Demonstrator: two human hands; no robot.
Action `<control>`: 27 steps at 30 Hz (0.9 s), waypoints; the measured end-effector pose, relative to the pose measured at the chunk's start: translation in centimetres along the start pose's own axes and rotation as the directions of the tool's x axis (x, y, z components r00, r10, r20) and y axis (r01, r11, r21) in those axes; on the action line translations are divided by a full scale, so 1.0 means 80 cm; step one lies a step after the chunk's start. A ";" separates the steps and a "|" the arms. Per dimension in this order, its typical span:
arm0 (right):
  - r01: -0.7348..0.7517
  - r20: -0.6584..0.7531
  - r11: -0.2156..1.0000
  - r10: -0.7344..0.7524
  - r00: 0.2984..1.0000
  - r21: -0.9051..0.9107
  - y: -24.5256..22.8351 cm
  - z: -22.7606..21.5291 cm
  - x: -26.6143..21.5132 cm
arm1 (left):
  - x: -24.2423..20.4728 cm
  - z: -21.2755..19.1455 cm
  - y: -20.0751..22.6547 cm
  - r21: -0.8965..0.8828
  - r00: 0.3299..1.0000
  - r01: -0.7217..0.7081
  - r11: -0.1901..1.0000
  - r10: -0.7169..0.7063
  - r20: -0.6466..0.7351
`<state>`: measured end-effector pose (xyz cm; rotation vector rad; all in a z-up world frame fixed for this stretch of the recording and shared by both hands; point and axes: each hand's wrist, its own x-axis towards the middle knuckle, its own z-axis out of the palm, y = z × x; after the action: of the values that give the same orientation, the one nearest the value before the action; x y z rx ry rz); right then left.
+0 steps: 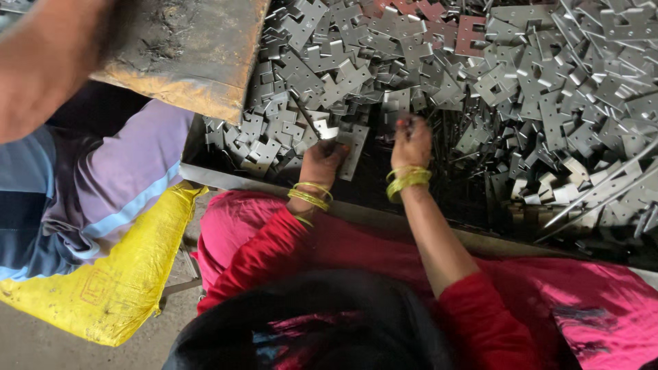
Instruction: The person sits on the floor and sorts small metal brackets from a large bin, picking them up by hand and placing them into a separate container. The task involves repetitive handling of identical metal pieces.
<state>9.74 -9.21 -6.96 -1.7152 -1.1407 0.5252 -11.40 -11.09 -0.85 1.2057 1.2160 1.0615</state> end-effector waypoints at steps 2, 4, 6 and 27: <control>0.037 -0.055 0.962 -0.054 0.997 -0.271 -0.009 -0.016 0.036 | 0.006 -0.012 0.006 0.016 0.999 0.009 1.000 -0.009 -0.036; 0.071 0.033 0.940 -0.064 0.997 -0.335 -0.018 -0.020 0.055 | 0.011 -0.024 0.017 0.081 0.994 0.055 0.995 -0.047 -0.100; 0.035 0.056 0.924 -0.015 0.998 -0.381 -0.029 -0.020 0.067 | 0.025 -0.043 0.033 0.072 0.985 -0.044 0.996 0.056 -0.163; -0.653 0.433 0.362 0.526 0.732 0.666 -0.024 -0.088 -0.023 | 0.173 -0.194 0.141 0.963 0.579 0.187 0.192 0.771 -0.266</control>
<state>13.37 -14.06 -2.49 -1.2064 -0.1709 1.4112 -25.23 5.00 9.57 2.2113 2.6598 1.1749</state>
